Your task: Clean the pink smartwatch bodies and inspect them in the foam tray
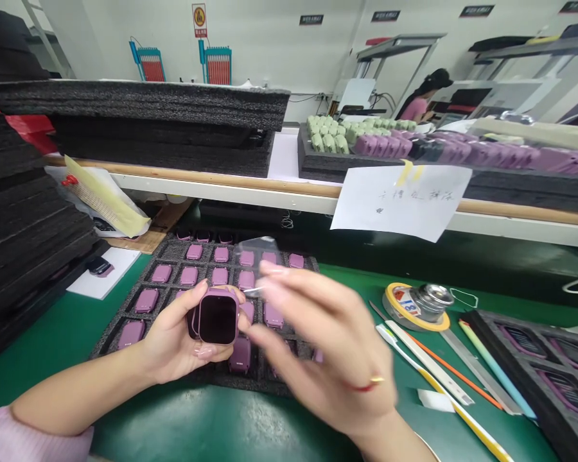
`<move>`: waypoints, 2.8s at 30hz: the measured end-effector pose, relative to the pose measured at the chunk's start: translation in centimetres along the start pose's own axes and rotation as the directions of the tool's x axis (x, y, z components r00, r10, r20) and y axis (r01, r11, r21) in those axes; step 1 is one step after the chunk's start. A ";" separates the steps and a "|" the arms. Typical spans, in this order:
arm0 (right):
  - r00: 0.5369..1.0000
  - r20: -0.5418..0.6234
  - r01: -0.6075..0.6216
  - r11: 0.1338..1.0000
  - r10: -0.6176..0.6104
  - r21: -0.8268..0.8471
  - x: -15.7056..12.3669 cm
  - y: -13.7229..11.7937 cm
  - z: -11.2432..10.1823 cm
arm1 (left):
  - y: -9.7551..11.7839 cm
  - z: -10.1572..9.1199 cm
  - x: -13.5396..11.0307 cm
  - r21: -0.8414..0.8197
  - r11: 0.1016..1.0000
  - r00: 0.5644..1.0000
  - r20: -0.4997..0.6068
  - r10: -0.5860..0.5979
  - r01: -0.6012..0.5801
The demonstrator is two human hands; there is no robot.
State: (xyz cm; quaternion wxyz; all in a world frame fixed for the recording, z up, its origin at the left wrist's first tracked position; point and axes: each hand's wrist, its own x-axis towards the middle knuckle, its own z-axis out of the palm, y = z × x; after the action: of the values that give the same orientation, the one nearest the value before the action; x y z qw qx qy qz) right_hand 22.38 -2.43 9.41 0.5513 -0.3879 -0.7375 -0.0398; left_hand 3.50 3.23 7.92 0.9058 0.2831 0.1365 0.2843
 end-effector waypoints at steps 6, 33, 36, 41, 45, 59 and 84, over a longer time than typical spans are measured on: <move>0.981 -0.157 -0.114 0.993 0.113 0.000 -0.4 0.0 -0.7 | 0.1 0.1 -0.2 0.005 1.000 1.000 0.009 -0.009 0.009; 0.956 0.286 -0.089 0.993 0.064 0.074 0.4 0.0 1.1 | -0.4 0.5 0.0 0.128 0.990 0.974 -0.210 0.084 -0.057; 0.957 0.284 -0.086 0.994 0.062 0.071 0.4 -0.1 1.2 | -0.3 0.6 -0.1 0.127 0.991 0.981 -0.189 0.053 -0.029; 0.936 0.350 -0.094 0.987 0.042 0.133 0.8 2.0 1.2 | -0.5 0.4 0.2 0.042 0.998 0.970 -0.240 0.046 -0.037; 0.852 0.307 -0.435 0.900 0.424 -0.037 1.6 9.0 1.8 | 0.2 0.1 0.7 -0.138 0.988 0.941 -0.338 0.013 -0.063; 0.698 0.250 -0.631 0.741 0.671 -0.230 2.4 19.9 4.5 | 0.9 0.2 0.4 0.011 1.000 0.942 -0.334 0.031 -0.029; 0.972 -0.064 -0.203 0.942 0.228 0.268 1.2 0.7 3.6 | 0.2 -0.1 0.6 -0.029 1.000 0.990 -0.144 0.002 -0.006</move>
State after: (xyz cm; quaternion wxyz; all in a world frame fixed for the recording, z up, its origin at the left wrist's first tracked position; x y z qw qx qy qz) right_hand 19.90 0.41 8.73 0.6325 -0.3883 -0.6627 0.0996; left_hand 3.86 3.78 7.89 0.8971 0.2486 0.1968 0.3077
